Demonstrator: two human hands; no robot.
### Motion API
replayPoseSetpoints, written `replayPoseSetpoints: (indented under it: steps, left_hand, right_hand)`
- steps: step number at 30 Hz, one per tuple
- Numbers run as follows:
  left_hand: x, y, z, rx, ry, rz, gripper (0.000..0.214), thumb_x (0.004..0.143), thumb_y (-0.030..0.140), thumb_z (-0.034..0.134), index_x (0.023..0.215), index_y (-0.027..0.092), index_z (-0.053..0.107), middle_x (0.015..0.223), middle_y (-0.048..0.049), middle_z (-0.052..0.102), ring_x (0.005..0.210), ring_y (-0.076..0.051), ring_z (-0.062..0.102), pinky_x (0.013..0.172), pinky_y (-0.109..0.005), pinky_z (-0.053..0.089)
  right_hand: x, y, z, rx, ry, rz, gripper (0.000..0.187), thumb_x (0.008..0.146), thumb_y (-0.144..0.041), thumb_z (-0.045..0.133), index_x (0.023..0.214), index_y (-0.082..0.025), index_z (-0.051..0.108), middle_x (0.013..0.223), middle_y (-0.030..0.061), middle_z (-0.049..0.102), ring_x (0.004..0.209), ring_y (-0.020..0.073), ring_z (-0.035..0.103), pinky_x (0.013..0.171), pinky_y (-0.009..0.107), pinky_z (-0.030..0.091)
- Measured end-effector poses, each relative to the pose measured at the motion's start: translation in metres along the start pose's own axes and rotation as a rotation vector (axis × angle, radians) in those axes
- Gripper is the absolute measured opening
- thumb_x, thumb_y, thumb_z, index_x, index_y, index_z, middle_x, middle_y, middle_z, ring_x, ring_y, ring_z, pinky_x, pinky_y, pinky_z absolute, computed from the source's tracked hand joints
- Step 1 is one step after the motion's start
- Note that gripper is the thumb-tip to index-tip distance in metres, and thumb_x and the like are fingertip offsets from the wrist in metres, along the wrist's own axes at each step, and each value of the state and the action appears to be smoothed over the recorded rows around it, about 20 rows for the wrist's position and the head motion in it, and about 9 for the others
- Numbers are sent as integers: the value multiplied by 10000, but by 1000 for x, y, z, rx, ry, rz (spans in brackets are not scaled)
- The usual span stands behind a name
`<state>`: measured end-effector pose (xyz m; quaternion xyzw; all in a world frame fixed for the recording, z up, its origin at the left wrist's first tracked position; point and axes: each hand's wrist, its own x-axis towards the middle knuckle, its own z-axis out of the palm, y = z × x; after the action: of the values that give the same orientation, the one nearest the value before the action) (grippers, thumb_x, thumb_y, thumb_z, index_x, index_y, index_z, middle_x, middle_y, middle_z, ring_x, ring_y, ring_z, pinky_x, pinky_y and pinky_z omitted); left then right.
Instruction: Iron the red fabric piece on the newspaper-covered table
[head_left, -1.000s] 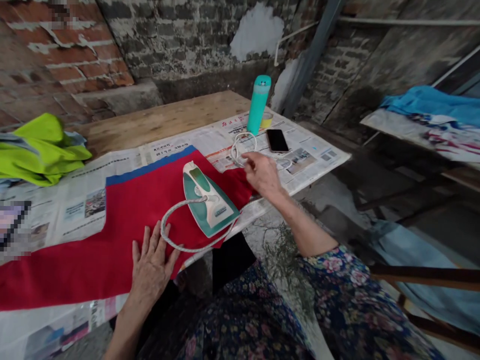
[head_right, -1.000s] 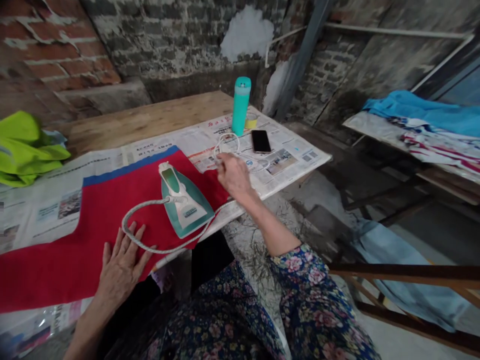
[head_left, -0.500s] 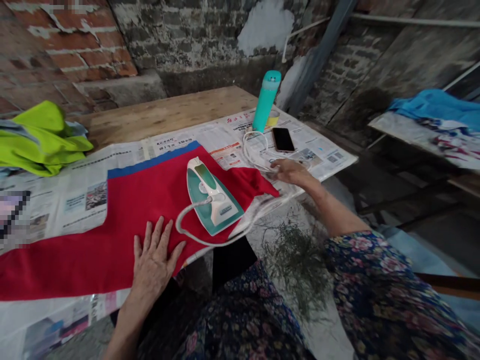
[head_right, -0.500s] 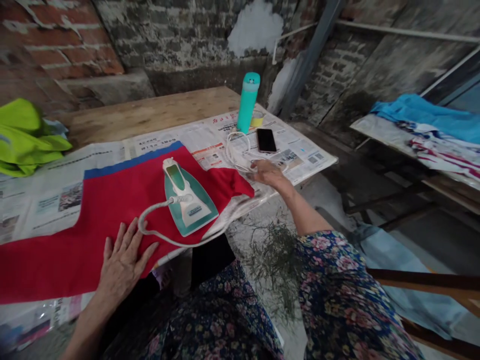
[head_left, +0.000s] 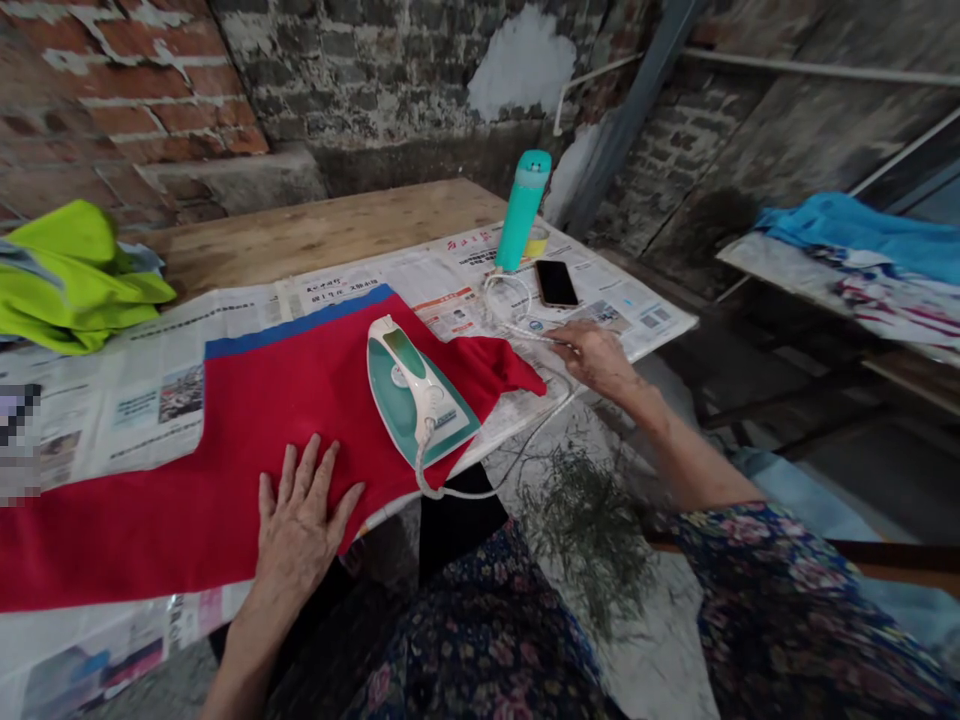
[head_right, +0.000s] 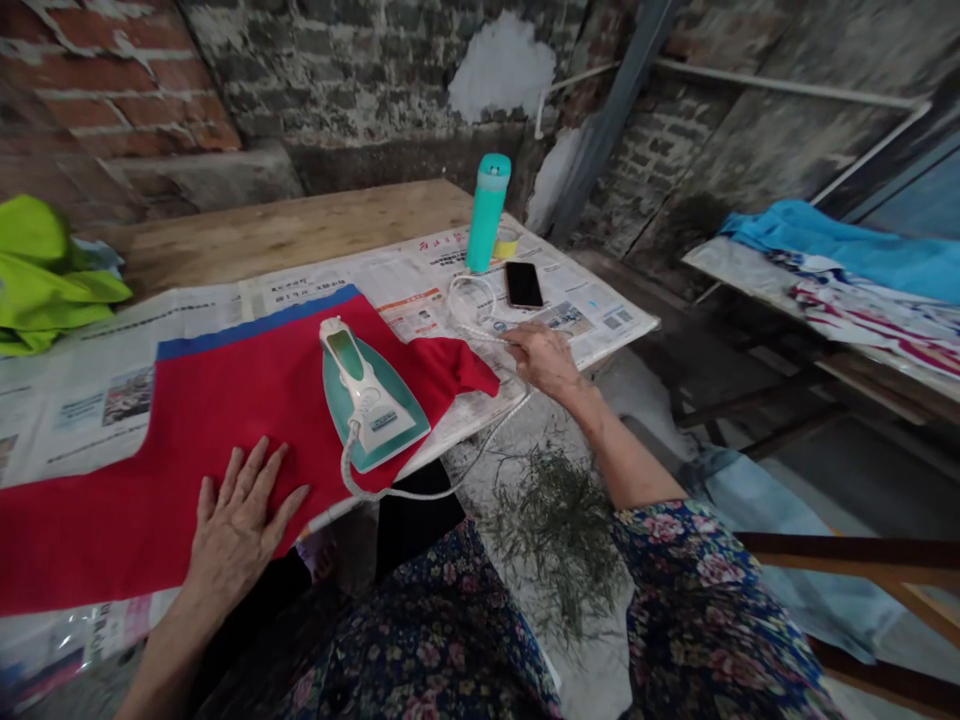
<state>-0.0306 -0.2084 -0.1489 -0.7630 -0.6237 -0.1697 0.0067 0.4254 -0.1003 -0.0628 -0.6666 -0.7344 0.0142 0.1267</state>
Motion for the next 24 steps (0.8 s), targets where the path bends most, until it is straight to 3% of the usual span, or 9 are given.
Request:
replayPoseSetpoints:
  steps: [2,5,10,14,16,18,21,24]
  left_hand:
    - [-1,-1,1,-5,15,6,611,1078,494,518,1581,171,646,1711,-193,534,1628,-425,448,1332,-682,321]
    - [-2,-3,3,-10,37,19,593,1084,483,518,1590,200,639,1711,-175,541,1626,-410,457,1335,-671,320]
    - [-4,-6,4,-2,42,52,589,1093,469,507,1602,199,627,1713,-174,537,1626,-410,455,1334,-670,327]
    - [-5,-7,6,2,70,52,590,1092,483,513,1603,209,626,1718,-157,537,1623,-397,464,1341,-651,328]
    - [-5,-8,7,4,67,56,596,1089,486,519,1614,222,615,1721,-149,534,1624,-394,463,1343,-655,323]
    - [-5,-8,7,6,63,59,597,1088,485,518,1619,227,611,1724,-146,529,1624,-395,464,1343,-663,320]
    - [-4,-8,6,10,72,52,597,1094,489,502,1603,201,625,1722,-163,527,1612,-411,478,1331,-680,334]
    - [-3,-6,4,9,61,47,593,1094,486,501,1595,197,632,1716,-165,535,1611,-409,480,1323,-671,357]
  right_hand:
    - [-1,-3,8,-63,-30,-16,406,1010,-180,545,1278,-202,849,1238,165,821,1270,348,701,1079,442,549]
    - [-1,5,19,-185,-36,82,404,976,-147,570,1242,-224,863,1212,167,825,1275,357,689,1040,438,554]
    - [-6,38,27,-277,7,218,432,933,-132,570,1260,-185,847,1212,251,800,1285,442,666,1083,612,531]
    - [-14,51,22,-270,-48,248,506,904,-99,573,1352,-180,794,1319,237,771,1359,446,628,1173,693,452]
    - [-19,47,16,-146,-50,170,567,875,-133,615,1422,-194,749,1453,199,727,1417,421,601,1221,663,430]
    - [-21,38,10,82,13,76,584,888,-207,633,1466,-210,716,1506,158,708,1394,375,631,1192,566,489]
    - [-14,15,6,326,42,97,393,1012,-359,551,1282,-211,795,1232,125,812,1141,315,738,995,440,582]
    - [-2,-9,11,299,-121,226,320,1030,-384,552,990,-210,817,946,105,810,922,282,738,860,383,564]
